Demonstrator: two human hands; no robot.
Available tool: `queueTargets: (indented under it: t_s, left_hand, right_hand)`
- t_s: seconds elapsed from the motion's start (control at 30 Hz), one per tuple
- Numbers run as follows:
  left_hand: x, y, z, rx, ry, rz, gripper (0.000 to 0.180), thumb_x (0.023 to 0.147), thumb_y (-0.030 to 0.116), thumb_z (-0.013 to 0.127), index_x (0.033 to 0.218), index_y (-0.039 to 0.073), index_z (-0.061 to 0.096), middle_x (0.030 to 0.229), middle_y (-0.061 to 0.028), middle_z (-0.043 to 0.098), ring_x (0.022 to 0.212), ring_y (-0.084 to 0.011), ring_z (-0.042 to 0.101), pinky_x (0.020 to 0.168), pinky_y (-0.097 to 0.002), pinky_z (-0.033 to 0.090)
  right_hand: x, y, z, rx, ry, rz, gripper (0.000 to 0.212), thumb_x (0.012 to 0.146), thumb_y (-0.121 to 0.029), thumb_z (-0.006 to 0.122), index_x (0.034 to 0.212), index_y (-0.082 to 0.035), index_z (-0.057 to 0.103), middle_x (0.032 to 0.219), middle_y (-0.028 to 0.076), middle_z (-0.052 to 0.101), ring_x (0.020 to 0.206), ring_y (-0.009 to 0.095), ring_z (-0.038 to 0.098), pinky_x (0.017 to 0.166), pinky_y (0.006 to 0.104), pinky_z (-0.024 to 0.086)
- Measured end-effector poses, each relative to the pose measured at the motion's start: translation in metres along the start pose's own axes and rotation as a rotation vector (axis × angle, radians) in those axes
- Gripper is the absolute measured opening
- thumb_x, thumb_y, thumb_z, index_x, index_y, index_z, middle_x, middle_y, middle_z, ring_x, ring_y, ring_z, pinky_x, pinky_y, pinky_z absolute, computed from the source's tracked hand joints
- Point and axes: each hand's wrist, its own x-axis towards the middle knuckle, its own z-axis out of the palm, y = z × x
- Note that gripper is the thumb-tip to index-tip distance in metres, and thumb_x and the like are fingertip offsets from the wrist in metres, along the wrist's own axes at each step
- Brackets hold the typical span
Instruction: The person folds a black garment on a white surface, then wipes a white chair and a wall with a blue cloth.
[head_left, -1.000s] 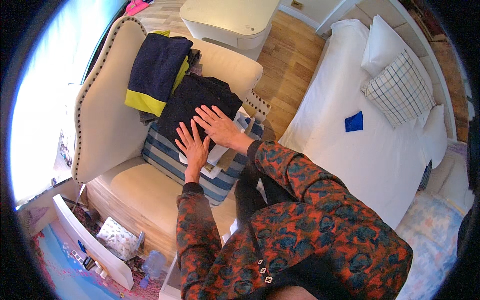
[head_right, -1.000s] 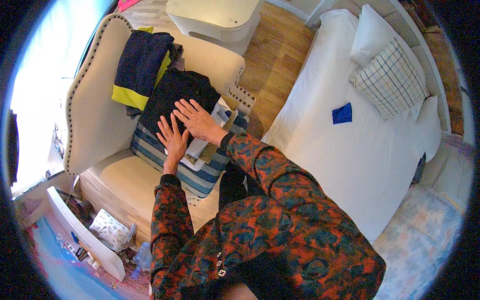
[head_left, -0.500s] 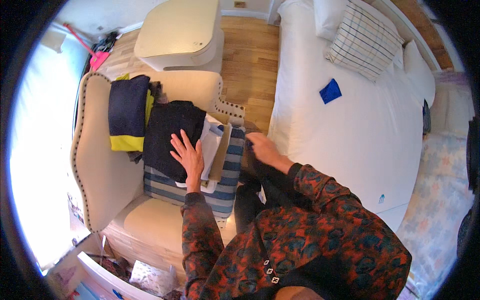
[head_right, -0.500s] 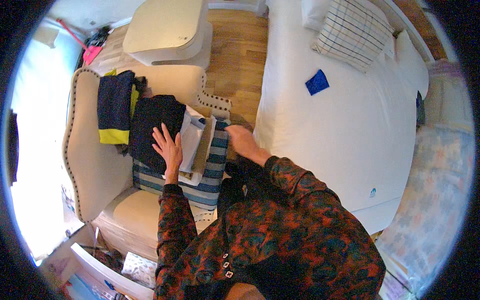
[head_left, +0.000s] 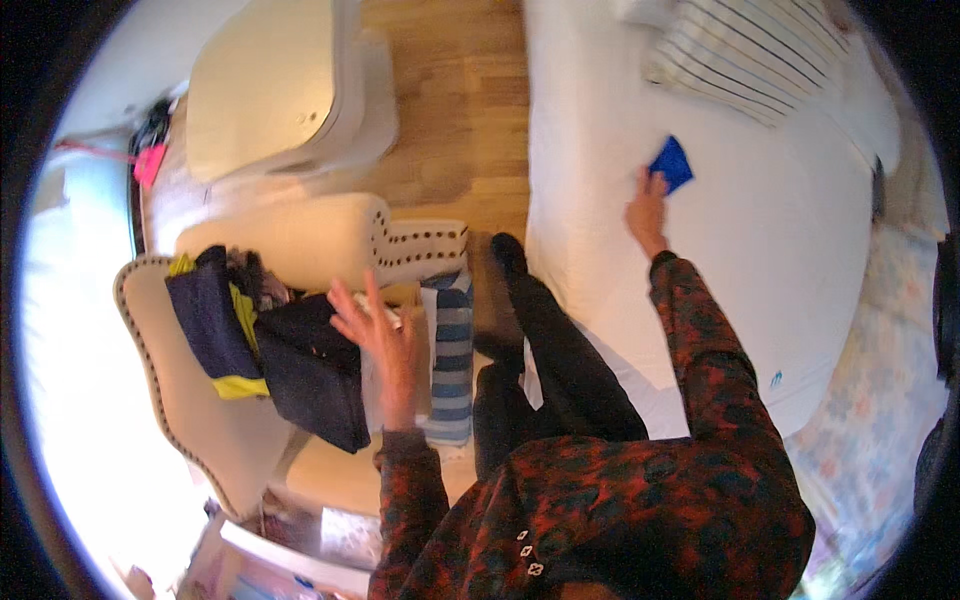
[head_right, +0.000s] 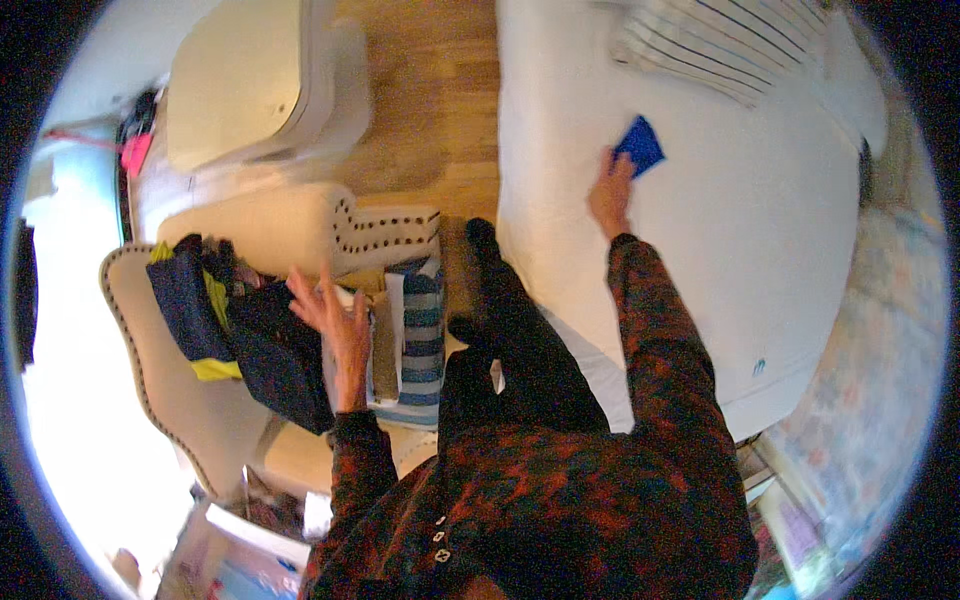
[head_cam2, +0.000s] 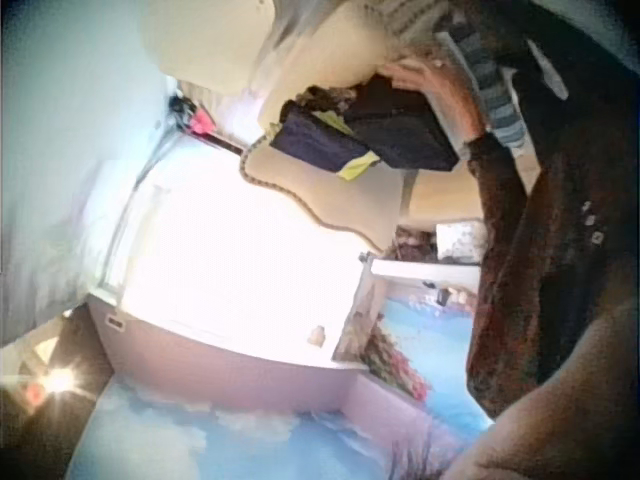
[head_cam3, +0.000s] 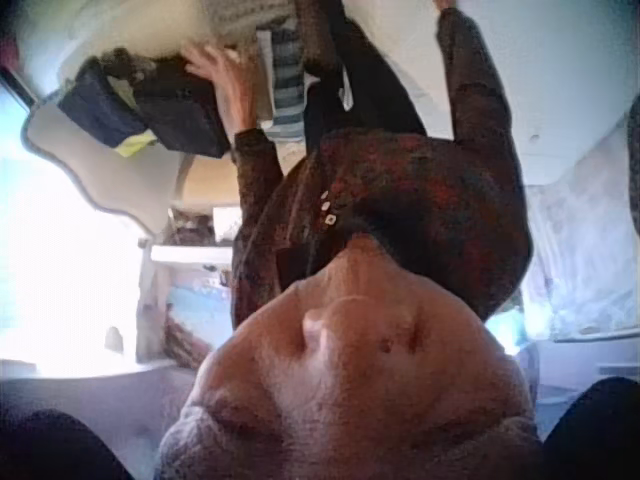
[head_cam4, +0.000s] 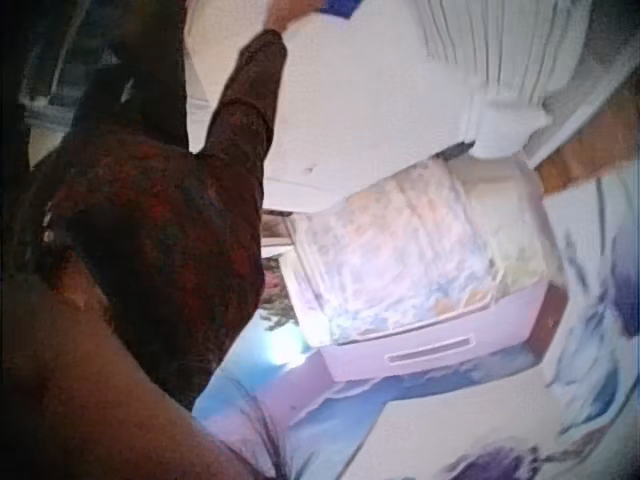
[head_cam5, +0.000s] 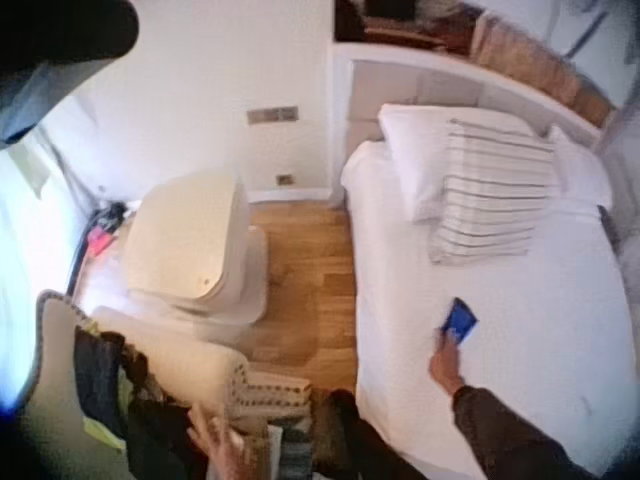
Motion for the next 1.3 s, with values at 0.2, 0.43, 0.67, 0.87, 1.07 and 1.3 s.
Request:
queueTargets:
  t_s: [0.2, 0.43, 0.67, 0.87, 1.07, 1.3]
  left_hand:
    - [0.03, 0.021, 0.044, -0.226, -0.187, -0.092, 0.068, 0.083, 0.008, 0.074, 0.146, 0.012, 0.05, 0.167, -0.0219, 0.013, 0.153, -0.0472, 0.011, 0.119, -0.0656, 0.012]
    - [0.045, 0.025, 0.041, -0.48, -0.159, -0.283, 0.044, 0.092, 0.007, 0.066, 0.135, 0.003, 0.058, 0.149, -0.0199, 0.05, 0.138, -0.036, 0.048, 0.111, -0.0405, 0.04]
    - [0.086, 0.018, 0.025, -1.507, 0.167, -0.883, 0.056, 0.107, 0.04, 0.049, 0.152, 0.008, 0.041, 0.151, -0.0133, 0.047, 0.133, -0.0275, 0.051, 0.105, -0.0414, 0.046]
    - [0.09, -0.07, 0.074, -1.499, 0.567, -1.12, 0.026, 0.098, 0.017, 0.065, 0.121, 0.007, 0.056, 0.103, -0.0057, 0.064, 0.087, -0.0184, 0.063, 0.068, -0.0318, 0.052]
    - [0.108, -0.065, 0.102, -1.622, 0.857, -1.223, 0.012, 0.101, 0.012, 0.06, 0.103, 0.0, 0.059, 0.096, -0.0041, 0.063, 0.083, -0.015, 0.055, 0.076, -0.0314, 0.046]
    - [0.109, -0.049, 0.085, -1.675, 0.807, -1.18, 0.023, 0.097, 0.0, 0.058, 0.12, 0.001, 0.06, 0.108, -0.0054, 0.067, 0.096, -0.016, 0.06, 0.086, -0.0319, 0.047]
  right_hand:
    - [0.075, 0.052, 0.011, -0.091, 0.065, -0.053, 0.042, 0.08, 0.0, 0.062, 0.122, -0.003, 0.06, 0.114, 0.026, 0.057, 0.11, 0.044, 0.054, 0.092, 0.0528, 0.046]
    - [0.077, -0.028, -0.007, 0.547, -0.107, 0.016, 0.021, 0.078, -0.002, 0.064, 0.094, -0.003, 0.078, 0.096, 0.011, 0.073, 0.083, 0.022, 0.066, 0.076, 0.032, 0.052]
    - [-0.028, -0.352, -0.089, 0.935, -0.158, -0.924, 0.029, 0.076, 0.005, 0.063, 0.103, -0.001, 0.071, 0.115, 0.017, 0.067, 0.107, 0.035, 0.064, 0.094, 0.0396, 0.052]
    - [-0.042, -0.451, -0.046, 0.673, -0.418, -1.441, 0.024, 0.082, -0.005, 0.061, 0.105, 0.001, 0.066, 0.121, 0.019, 0.063, 0.118, 0.037, 0.058, 0.103, 0.0453, 0.046]
    - [-0.035, -0.473, -0.047, 0.716, -0.724, -1.038, 0.041, 0.088, -0.009, 0.064, 0.127, -0.002, 0.058, 0.116, 0.019, 0.062, 0.108, 0.037, 0.059, 0.096, 0.0428, 0.048]
    - [-0.039, -0.507, -0.038, 0.556, -0.598, -0.965, 0.061, 0.081, -0.013, 0.075, 0.139, -0.012, 0.053, 0.109, 0.019, 0.054, 0.103, 0.037, 0.059, 0.088, 0.0431, 0.05]
